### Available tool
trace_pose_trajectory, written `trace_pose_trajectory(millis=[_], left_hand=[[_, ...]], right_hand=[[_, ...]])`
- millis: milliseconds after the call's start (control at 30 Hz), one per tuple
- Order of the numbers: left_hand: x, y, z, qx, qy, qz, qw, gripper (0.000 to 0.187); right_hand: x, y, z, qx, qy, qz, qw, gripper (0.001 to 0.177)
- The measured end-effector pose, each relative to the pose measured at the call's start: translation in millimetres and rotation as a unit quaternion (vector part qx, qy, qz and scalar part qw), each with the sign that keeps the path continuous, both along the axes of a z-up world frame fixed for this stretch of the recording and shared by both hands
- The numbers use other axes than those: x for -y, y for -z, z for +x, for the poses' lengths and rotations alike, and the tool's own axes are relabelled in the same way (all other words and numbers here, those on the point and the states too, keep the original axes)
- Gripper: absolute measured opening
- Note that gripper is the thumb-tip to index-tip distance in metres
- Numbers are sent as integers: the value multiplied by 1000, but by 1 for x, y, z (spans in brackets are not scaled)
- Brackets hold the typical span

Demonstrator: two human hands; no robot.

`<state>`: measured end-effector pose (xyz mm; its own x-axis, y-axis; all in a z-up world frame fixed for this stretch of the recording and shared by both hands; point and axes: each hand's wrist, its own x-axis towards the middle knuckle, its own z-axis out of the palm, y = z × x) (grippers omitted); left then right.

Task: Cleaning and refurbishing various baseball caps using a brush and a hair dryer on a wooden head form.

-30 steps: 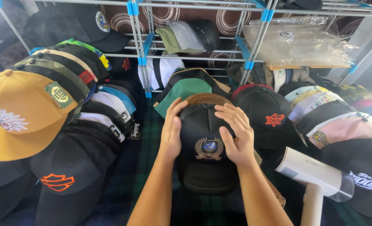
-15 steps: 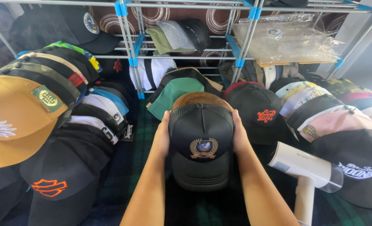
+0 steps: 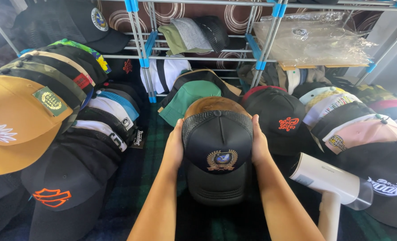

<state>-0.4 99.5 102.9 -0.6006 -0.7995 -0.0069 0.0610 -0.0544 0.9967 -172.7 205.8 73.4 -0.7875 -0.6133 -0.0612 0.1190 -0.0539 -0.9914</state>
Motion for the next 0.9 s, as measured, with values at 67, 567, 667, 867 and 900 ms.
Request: trace_pose_trajectory(millis=[67,567,667,867,900], left_hand=[[0,2,1,8,0,-3,1000,73],[33,58,-20,-164,-189,-231,940,28],[7,33,-14,-368,-14,-332,868,50],[4,50,-26,-152,-137,-600,773,35],[2,48,-25,-152,-140,-597,775,34]], right_hand=[[0,-1,-1,3,6,4,1000,74],[6,20,-18,52,68,17,996,69],[7,33,-28,48,87,-5,995,57],[-9,4,-1,-424,162,-149,879,24],[-11,-7,12,-511,96,-145,842,26]])
